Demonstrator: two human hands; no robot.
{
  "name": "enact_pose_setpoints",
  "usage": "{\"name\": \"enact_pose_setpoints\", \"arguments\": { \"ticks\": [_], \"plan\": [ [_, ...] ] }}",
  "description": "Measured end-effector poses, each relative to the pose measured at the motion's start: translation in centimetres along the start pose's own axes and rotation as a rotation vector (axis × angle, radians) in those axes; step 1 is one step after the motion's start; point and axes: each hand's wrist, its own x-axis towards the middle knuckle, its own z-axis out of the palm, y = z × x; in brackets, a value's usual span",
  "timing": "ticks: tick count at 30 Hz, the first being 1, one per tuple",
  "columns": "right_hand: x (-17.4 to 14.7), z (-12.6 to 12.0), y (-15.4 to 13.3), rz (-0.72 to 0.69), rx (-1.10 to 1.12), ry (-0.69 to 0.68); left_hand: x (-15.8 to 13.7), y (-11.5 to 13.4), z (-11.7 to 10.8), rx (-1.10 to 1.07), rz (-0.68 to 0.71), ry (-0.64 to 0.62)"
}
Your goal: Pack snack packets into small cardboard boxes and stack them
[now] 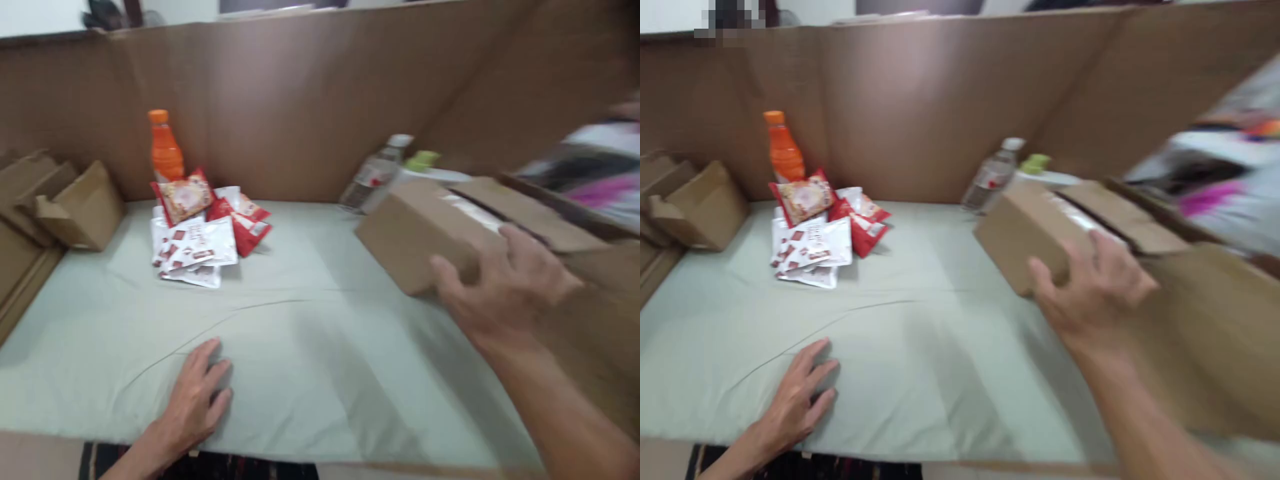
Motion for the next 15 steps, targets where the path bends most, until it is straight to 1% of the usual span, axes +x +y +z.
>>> {"name": "enact_pose_setpoints", "arguments": {
  "ticks": [1,3,5,6,8,10,13,15],
  "plan": [
    [-1.9,0.5,-1.5,-0.019,0.066,-0.127,-0.1,0.3,-0.1,-0.001,-0.03,-0.016],
    [-6.3,1.8,-5.1,-0.119,0.185,-0.371,-0.2,0.2,-0.8,0.012,-0.059,-0.014],
    [-10.8,2.9,-9.1,-0.237,0.211,-0.575,-0.1,-1.1,-2.4,0.032,-0.067,0.013],
    [-12.8,3.3,-10.9,-0.29,0.216,-0.642,0.2,-2.4,-3.6,0.05,-0.076,0.04],
    [-15.8,3.7,-13.8,-0.344,0.198,-0.657,1.4,-6.0,-7.1,0.106,-0.126,0.125],
    [-17.4,3.9,-15.2,-0.367,0.175,-0.614,3.6,-10.9,-11.6,0.177,-0.222,0.238],
    [-18.0,3.9,-15.1,-0.395,0.164,-0.544,7.8,-18.4,-18.6,0.28,-0.398,0.401],
    [-17.7,3.9,-14.7,-0.418,0.16,-0.514,10.5,-22.3,-22.2,0.321,-0.49,0.455]
  ]
}}
